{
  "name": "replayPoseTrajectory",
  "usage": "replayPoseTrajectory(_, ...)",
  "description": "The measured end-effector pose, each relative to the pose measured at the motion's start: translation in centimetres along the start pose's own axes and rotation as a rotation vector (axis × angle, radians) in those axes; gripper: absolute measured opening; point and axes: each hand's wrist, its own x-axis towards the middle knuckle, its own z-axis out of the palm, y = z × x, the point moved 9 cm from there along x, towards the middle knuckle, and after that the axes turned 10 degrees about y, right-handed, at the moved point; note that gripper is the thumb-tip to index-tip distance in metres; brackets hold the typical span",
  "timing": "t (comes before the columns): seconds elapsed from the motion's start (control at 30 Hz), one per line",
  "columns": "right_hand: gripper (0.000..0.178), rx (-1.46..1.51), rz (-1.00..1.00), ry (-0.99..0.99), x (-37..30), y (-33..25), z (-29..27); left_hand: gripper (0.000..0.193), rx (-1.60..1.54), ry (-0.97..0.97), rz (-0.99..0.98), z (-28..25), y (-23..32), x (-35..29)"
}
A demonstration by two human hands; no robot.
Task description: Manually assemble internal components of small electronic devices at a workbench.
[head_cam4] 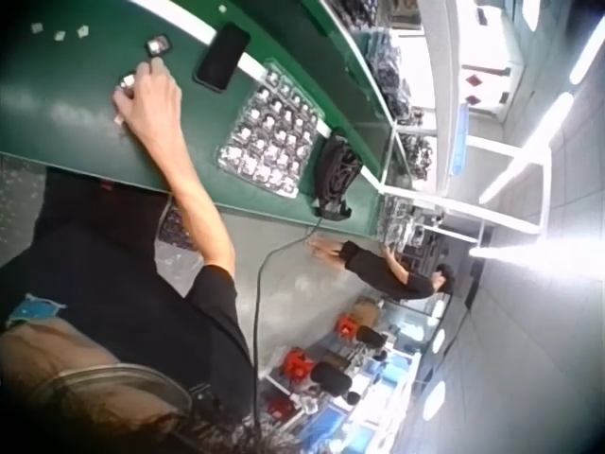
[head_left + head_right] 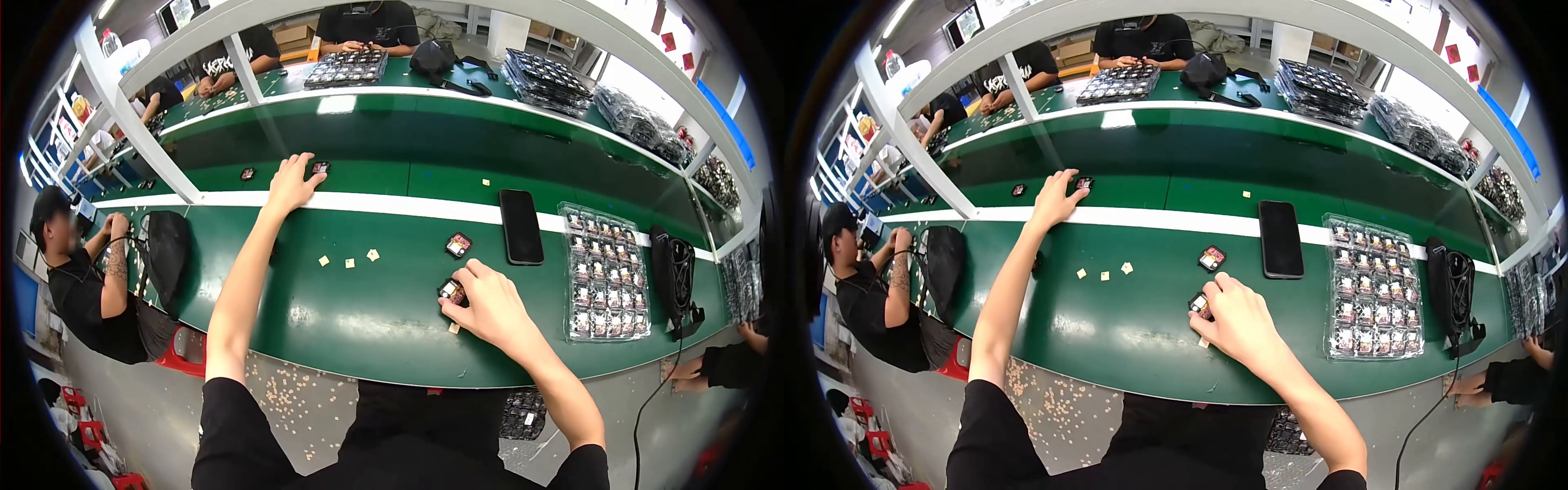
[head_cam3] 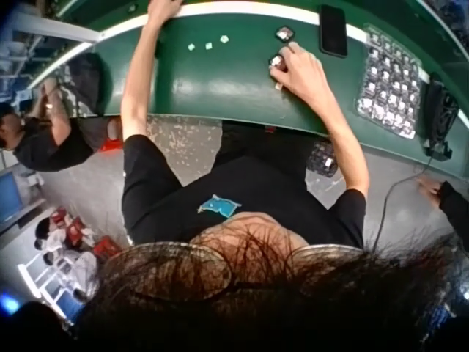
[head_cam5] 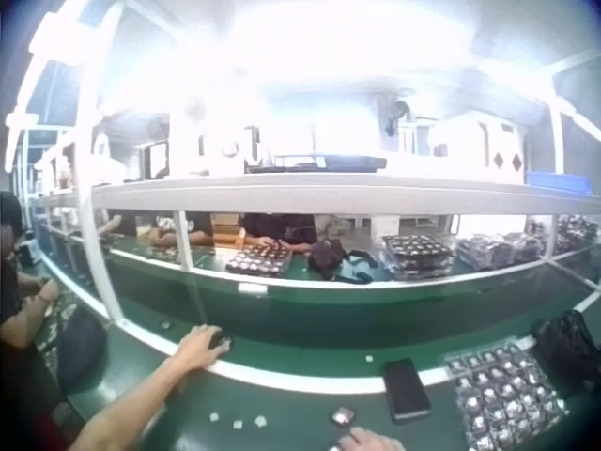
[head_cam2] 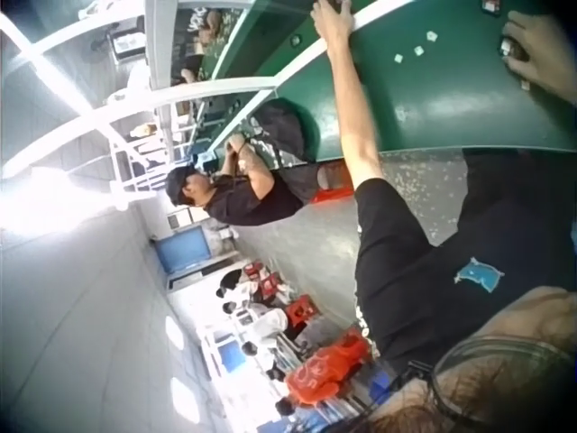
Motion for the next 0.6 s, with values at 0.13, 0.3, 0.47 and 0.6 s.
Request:
replayPoseTrajectory(0.13,0.038,0.099,0.032,0.154,2.0,1.2,-2.4,0.041,-0.107,-0.019,0.132,0.3,2.5,1.0)
replayPoseTrajectory(0.3,0.035,-0.003,-0.025,0.201,5.8,2.1,-2.5,0.029,-0.040,0.015,0.156,-0.7,3.4,0.7)
replayPoseTrajectory(0.47,0.029,-0.083,-0.034,0.134,6.3,3.4,0.3,0.034,-0.256,0.038,0.300,-3.3,12.0,-4.7)
replayPoseTrajectory(0.6,0.027,-0.163,-0.089,0.161,6.2,3.7,0.4,0.035,-0.347,-0.048,0.348,-4.5,18.1,-9.6)
